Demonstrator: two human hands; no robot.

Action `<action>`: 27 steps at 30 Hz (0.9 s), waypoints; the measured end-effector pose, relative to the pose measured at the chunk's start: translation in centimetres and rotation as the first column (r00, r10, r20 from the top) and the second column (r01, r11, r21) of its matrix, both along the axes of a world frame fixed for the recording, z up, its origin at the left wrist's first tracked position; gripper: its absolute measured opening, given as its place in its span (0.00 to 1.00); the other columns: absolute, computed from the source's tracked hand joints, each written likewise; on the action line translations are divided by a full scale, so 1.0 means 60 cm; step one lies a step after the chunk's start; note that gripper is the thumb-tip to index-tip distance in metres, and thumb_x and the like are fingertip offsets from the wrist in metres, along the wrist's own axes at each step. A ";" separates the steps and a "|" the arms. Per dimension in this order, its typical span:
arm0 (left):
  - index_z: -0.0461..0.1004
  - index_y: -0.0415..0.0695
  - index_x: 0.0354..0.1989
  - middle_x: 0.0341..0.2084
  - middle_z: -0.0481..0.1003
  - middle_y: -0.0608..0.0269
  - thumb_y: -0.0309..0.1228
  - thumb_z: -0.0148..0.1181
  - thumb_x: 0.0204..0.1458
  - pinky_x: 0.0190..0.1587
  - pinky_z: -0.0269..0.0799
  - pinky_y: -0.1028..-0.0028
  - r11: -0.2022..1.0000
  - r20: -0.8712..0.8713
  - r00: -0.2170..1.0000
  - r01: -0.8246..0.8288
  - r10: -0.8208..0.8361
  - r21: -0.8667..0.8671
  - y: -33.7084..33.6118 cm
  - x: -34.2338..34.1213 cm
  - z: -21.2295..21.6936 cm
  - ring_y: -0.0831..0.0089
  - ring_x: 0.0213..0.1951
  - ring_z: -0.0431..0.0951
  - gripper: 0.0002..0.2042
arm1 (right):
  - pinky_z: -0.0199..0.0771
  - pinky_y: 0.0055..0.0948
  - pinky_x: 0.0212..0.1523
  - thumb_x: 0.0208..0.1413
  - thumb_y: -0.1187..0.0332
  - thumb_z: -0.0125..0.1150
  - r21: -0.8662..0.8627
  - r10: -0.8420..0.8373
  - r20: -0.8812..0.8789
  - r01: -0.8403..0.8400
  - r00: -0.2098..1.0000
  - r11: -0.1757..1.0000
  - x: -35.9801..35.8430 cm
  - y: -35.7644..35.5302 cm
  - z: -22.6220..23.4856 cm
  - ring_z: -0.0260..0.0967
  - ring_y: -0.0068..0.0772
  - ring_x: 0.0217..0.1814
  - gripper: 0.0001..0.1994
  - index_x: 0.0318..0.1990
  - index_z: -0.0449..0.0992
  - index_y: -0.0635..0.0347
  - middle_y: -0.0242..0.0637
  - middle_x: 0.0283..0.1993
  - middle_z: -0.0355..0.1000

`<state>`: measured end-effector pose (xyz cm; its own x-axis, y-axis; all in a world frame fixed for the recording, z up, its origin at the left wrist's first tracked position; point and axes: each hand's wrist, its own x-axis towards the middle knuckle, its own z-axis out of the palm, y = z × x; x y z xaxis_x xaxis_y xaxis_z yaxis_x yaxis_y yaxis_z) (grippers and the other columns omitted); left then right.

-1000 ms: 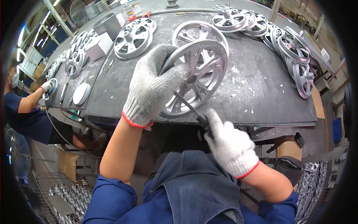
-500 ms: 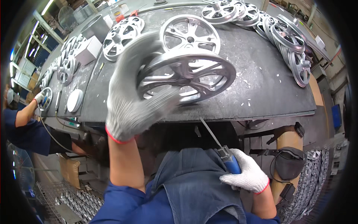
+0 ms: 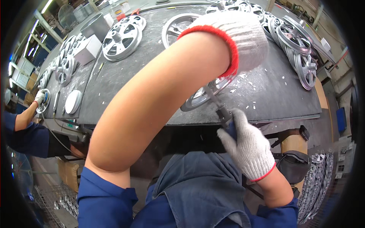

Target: The person deburrs metal wheel rims with a handheld deburring tool, rotating each rim by hand, setting finished pieces on the table, and picking up new rims to deburr.

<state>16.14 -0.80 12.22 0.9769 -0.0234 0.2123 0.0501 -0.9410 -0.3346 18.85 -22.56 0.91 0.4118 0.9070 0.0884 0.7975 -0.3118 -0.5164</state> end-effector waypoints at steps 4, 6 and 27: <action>0.90 0.39 0.49 0.48 0.87 0.41 0.32 0.65 0.57 0.50 0.84 0.54 0.993 -0.230 0.966 -0.107 0.115 0.046 -0.002 0.022 0.043 0.42 0.46 0.89 0.16 | 0.82 0.60 0.43 0.71 0.54 0.67 -0.134 0.038 -0.194 -0.065 0.980 0.989 0.004 -0.019 0.019 0.83 0.67 0.39 0.27 0.68 0.67 0.58 0.56 0.37 0.83; 0.90 0.39 0.49 0.47 0.87 0.41 0.32 0.65 0.57 0.50 0.84 0.54 0.993 -0.248 0.963 -0.088 0.104 0.075 -0.006 0.033 0.045 0.43 0.46 0.89 0.16 | 0.81 0.60 0.43 0.71 0.54 0.66 -0.165 0.128 -0.146 -0.152 0.981 0.974 0.029 -0.011 0.047 0.83 0.67 0.42 0.25 0.65 0.67 0.58 0.57 0.38 0.83; 0.86 0.38 0.38 0.28 0.84 0.53 0.24 0.64 0.63 0.30 0.83 0.60 0.917 -0.440 0.890 0.071 0.119 0.392 0.066 0.134 0.031 0.62 0.27 0.84 0.05 | 0.81 0.63 0.50 0.73 0.51 0.62 -0.230 0.047 -0.100 -0.069 0.994 0.971 0.080 0.026 0.065 0.82 0.73 0.49 0.23 0.61 0.70 0.61 0.64 0.43 0.82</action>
<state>24.17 3.13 14.08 0.9634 0.0138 -0.2678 -0.1734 -0.7299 -0.6613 23.67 -20.99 4.80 0.3544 0.9206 -0.1643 0.7696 -0.3869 -0.5079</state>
